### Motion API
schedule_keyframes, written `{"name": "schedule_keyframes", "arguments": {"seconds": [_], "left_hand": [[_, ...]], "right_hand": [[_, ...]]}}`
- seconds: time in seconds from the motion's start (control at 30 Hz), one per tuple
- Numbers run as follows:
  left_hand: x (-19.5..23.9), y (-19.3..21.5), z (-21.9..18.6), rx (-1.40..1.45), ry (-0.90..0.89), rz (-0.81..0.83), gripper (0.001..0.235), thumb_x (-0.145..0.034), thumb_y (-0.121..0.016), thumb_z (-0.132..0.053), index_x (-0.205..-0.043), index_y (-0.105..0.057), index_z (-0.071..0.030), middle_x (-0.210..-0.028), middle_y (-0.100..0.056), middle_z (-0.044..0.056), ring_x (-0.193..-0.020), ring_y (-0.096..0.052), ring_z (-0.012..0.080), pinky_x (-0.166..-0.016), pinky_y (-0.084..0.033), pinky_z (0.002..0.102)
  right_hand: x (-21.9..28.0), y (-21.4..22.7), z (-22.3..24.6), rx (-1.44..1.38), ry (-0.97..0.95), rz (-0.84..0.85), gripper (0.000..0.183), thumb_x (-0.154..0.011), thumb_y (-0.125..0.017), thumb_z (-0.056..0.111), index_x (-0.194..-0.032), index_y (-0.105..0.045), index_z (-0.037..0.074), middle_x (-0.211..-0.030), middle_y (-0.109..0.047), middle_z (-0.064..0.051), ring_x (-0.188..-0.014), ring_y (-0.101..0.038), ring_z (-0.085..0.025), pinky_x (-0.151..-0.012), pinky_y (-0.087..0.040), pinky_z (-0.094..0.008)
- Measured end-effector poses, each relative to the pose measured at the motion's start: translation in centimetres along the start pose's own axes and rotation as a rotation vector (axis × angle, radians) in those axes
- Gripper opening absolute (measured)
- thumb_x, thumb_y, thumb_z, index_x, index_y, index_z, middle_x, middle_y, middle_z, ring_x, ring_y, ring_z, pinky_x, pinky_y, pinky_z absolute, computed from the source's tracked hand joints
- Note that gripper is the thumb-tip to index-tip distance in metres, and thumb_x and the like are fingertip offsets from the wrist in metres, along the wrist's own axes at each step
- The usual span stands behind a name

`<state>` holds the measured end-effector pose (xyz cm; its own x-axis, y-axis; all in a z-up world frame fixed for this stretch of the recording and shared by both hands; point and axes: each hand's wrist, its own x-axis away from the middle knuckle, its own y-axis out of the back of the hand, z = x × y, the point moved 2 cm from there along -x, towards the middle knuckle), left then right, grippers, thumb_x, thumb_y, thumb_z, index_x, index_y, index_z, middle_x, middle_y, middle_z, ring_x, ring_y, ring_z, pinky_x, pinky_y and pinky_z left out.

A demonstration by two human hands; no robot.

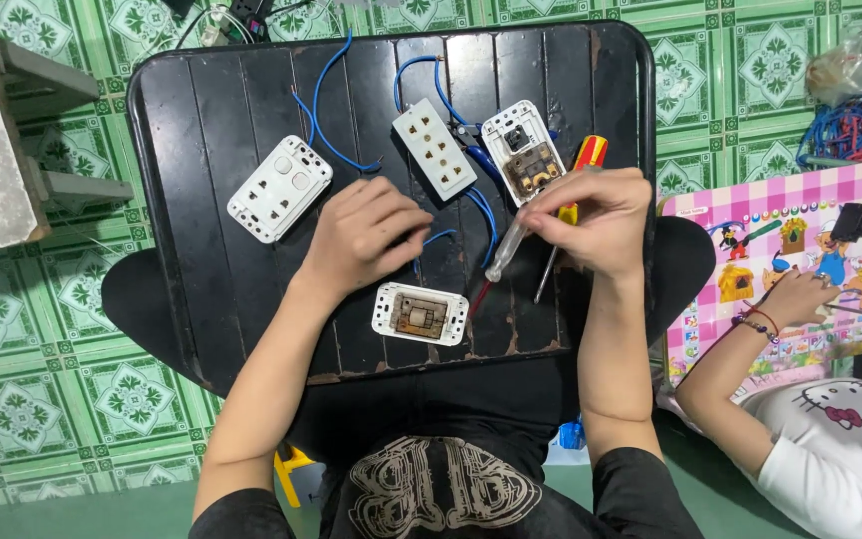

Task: The person uses a screwdriver to connect wires to electrical outlet terminals on a black table. They manipulate blue and red wires, tighten screws, and test connections with a voltage tester.

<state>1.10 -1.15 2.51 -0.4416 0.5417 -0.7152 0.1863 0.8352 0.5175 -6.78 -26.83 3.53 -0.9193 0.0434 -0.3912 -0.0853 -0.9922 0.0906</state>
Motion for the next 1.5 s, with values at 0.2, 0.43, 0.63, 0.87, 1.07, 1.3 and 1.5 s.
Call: {"name": "schedule_keyframes", "arguments": {"seconds": [0.2,0.43,0.63,0.87,1.07,1.3,1.5], "left_hand": [[1.4,-1.7,0.1,-0.074,-0.013,0.286,0.015,-0.093,-0.075,-0.023,-0.090,-0.075,-0.008,-0.087,-0.064,0.005,-0.081,-0.057,0.0240,-0.074,-0.045,0.035],[1.6,-1.9,0.2,-0.125,0.108,0.349,0.013,-0.097,-0.069,-0.014,-0.085,-0.070,-0.009,-0.082,-0.060,0.002,-0.081,-0.056,0.0208,-0.072,-0.045,0.032],[2.9,-2.1,1.6,0.330,0.652,0.039,0.010,-0.097,-0.073,-0.011,-0.106,-0.072,-0.015,-0.069,-0.066,0.002,-0.051,-0.056,0.0130,-0.049,-0.049,0.023],[3.6,-1.6,2.6,0.972,1.014,-0.214,0.021,-0.102,-0.064,-0.007,-0.120,-0.061,0.003,-0.090,-0.068,0.015,-0.051,-0.061,0.0116,-0.043,-0.053,0.024],[4.1,-2.0,3.1,1.209,1.048,-0.349,0.021,-0.104,-0.062,-0.014,-0.114,-0.064,0.005,-0.091,-0.068,0.016,-0.058,-0.072,0.0214,-0.048,-0.061,0.028],[4.3,-2.1,3.3,1.221,0.948,-0.328,0.019,-0.104,-0.063,-0.012,-0.112,-0.066,0.005,-0.097,-0.064,0.014,-0.066,-0.075,0.0236,-0.056,-0.064,0.032],[4.1,-2.5,2.6,1.282,0.913,-0.278,0.018,-0.104,-0.061,-0.010,-0.112,-0.064,0.006,-0.096,-0.060,0.013,-0.065,-0.075,0.0254,-0.057,-0.064,0.031]], "right_hand": [[0.7,0.0,-1.1,-0.225,-0.042,-0.204,0.034,-0.068,-0.093,-0.014,-0.084,-0.064,-0.004,-0.072,-0.064,-0.017,-0.077,-0.075,-0.031,-0.074,-0.063,-0.041],[0.6,-1.0,-1.8,-0.350,-0.178,-0.394,0.048,-0.065,-0.092,-0.017,-0.101,-0.061,-0.007,-0.072,-0.052,-0.013,-0.073,-0.071,-0.027,-0.076,-0.066,-0.039],[1.8,0.7,-6.2,-0.682,-0.400,-0.632,0.032,-0.104,-0.069,0.016,-0.133,-0.056,0.013,-0.114,-0.066,-0.002,-0.099,-0.073,-0.013,-0.098,-0.063,-0.028],[3.7,0.9,-9.1,-0.815,-0.490,-0.625,0.022,-0.102,-0.068,0.039,-0.108,-0.072,0.019,-0.104,-0.064,0.001,-0.077,-0.064,-0.006,-0.088,-0.061,-0.025],[3.2,-0.6,-8.3,-1.033,-0.545,-0.299,0.017,-0.098,-0.068,0.009,-0.112,-0.066,0.017,-0.130,-0.069,-0.010,-0.097,-0.075,-0.016,-0.099,-0.060,-0.031],[1.5,-4.5,-4.3,-0.528,-0.290,-0.087,0.052,-0.084,-0.057,-0.011,-0.133,-0.043,-0.001,-0.082,-0.057,-0.019,-0.058,-0.059,-0.025,-0.062,-0.054,-0.037],[0.1,-6.9,-2.1,0.066,-0.178,-0.044,0.035,-0.080,-0.085,-0.008,-0.113,-0.074,-0.005,-0.089,-0.069,-0.017,-0.044,-0.046,-0.009,-0.044,-0.041,-0.021]]}}
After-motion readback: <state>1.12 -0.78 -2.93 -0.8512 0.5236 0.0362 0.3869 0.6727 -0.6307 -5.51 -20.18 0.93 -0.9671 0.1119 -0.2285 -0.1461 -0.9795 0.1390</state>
